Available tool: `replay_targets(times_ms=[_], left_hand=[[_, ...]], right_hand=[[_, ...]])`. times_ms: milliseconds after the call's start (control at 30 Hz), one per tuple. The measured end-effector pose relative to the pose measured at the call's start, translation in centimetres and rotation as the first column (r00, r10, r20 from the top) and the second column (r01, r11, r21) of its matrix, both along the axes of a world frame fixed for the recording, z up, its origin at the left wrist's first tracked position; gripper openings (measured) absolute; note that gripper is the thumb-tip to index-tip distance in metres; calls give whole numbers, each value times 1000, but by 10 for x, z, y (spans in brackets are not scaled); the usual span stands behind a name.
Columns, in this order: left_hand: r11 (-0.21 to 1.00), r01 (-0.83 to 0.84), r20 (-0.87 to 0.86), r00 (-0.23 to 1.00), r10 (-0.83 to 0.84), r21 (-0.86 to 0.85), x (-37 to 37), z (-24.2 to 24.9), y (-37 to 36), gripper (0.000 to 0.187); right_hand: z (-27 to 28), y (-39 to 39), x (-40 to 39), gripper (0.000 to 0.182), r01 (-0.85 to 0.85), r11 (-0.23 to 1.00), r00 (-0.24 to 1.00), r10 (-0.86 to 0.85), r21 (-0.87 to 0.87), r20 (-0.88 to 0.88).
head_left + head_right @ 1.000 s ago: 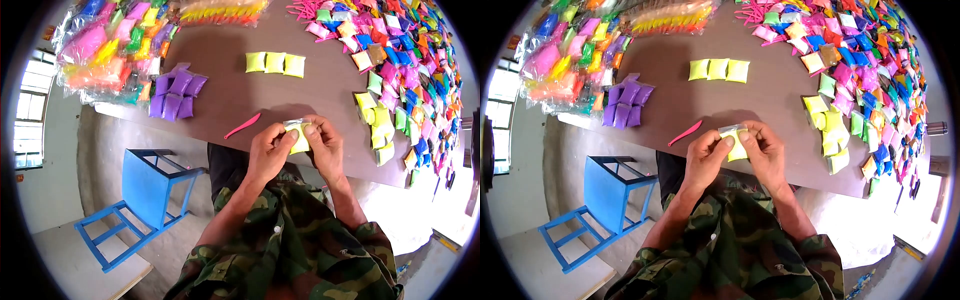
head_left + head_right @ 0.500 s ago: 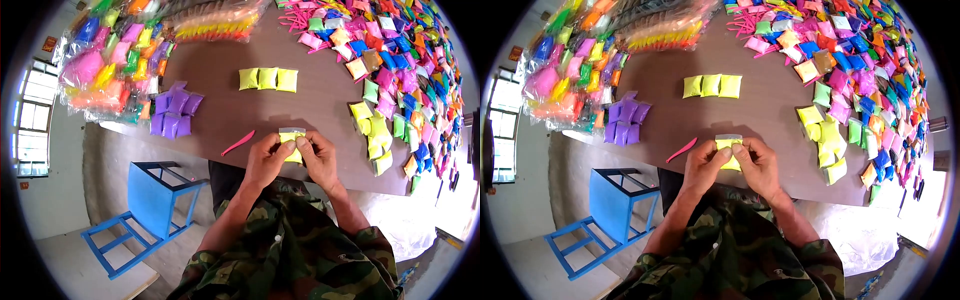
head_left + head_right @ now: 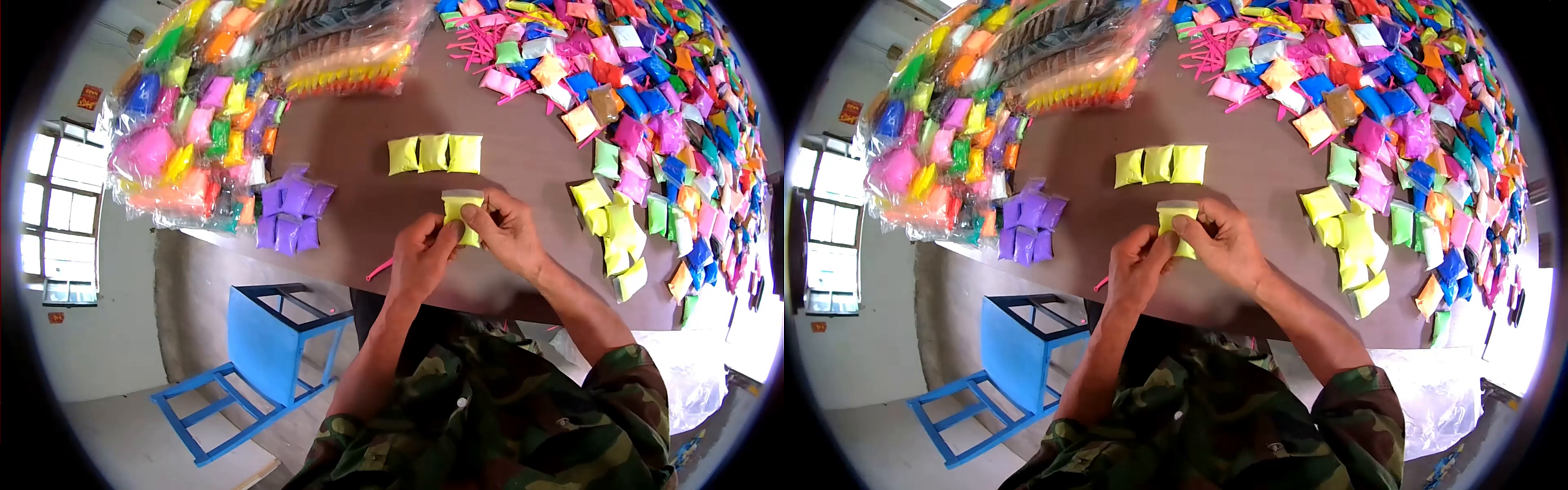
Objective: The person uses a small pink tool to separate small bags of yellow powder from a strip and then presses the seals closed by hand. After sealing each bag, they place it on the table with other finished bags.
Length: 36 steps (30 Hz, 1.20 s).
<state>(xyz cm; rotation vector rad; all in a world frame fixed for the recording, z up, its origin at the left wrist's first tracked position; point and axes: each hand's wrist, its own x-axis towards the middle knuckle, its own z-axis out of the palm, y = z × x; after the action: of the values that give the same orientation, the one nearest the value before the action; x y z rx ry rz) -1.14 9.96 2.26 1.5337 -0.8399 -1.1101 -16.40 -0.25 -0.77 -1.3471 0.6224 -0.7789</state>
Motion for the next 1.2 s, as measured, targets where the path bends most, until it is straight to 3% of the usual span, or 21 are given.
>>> replay_targets(times_ms=[33, 67, 167, 233, 267, 333, 500, 567, 700, 767, 900, 1000, 1067, 1200], left_hand=[[998, 31, 125, 991, -38, 52, 4, 2, 1, 20], [998, 46, 130, 990, -52, 54, 5, 3, 3, 20], [998, 33, -4, 999, -33, 48, -8, 2, 0, 21], [990, -98, -127, 988, 84, -103, -14, 4, -3, 23], [993, -74, -133, 989, 61, -95, -12, 0, -5, 23], [983, -152, 60, 985, 159, -108, -9, -7, -9, 26], [951, -247, 96, 959, 268, -185, -17, -14, -18, 26], [973, -136, 283, 941, 186, -185, -6, -17, -13, 22], [977, -122, 221, 962, 161, -176, -17, -5, -11, 22], [964, -253, -47, 967, 250, -80, -34, 2, -16, 24], [966, -228, 45, 971, 235, -122, -30, 0, -16, 27], [979, -156, 185, 966, 179, -129, -23, 1, -13, 29], [977, -130, 325, 929, 179, -168, -20, 1, -11, 32], [975, -169, 130, 974, 188, -145, -30, -1, -12, 27]], right_hand=[[-2, -1, -3, 15, -69, 998, 992, 68, -1, -104], [-2, 0, -4, 15, -54, 999, 994, 54, 0, -99], [6, 3, -5, 13, 11, 1000, 1000, -11, 15, -3], [0, 6, 4, 17, 25, 988, 994, -40, 152, 97], [0, 6, 3, 17, 51, 986, 994, -66, 159, 90], [-1, 4, 2, 23, 25, 1000, 999, -24, -13, 21], [-2, 4, 4, 25, 68, 998, 995, -68, 9, 75], [11, 6, 2, 24, 68, 996, 991, -74, 57, 110], [7, 1, -3, 25, -28, 998, 1000, 28, 57, 5], [9, 2, -3, 26, 27, 993, 996, -36, 111, 79], [7, 5, -2, 27, 57, 996, 992, -64, 70, 104], [8, 2, 0, 27, 19, 986, 994, -36, 165, 104], [7, -2, -2, 29, 6, 999, 1000, -7, 47, 16], [7, -4, -1, 28, -2, 993, 996, -8, 114, 89]])
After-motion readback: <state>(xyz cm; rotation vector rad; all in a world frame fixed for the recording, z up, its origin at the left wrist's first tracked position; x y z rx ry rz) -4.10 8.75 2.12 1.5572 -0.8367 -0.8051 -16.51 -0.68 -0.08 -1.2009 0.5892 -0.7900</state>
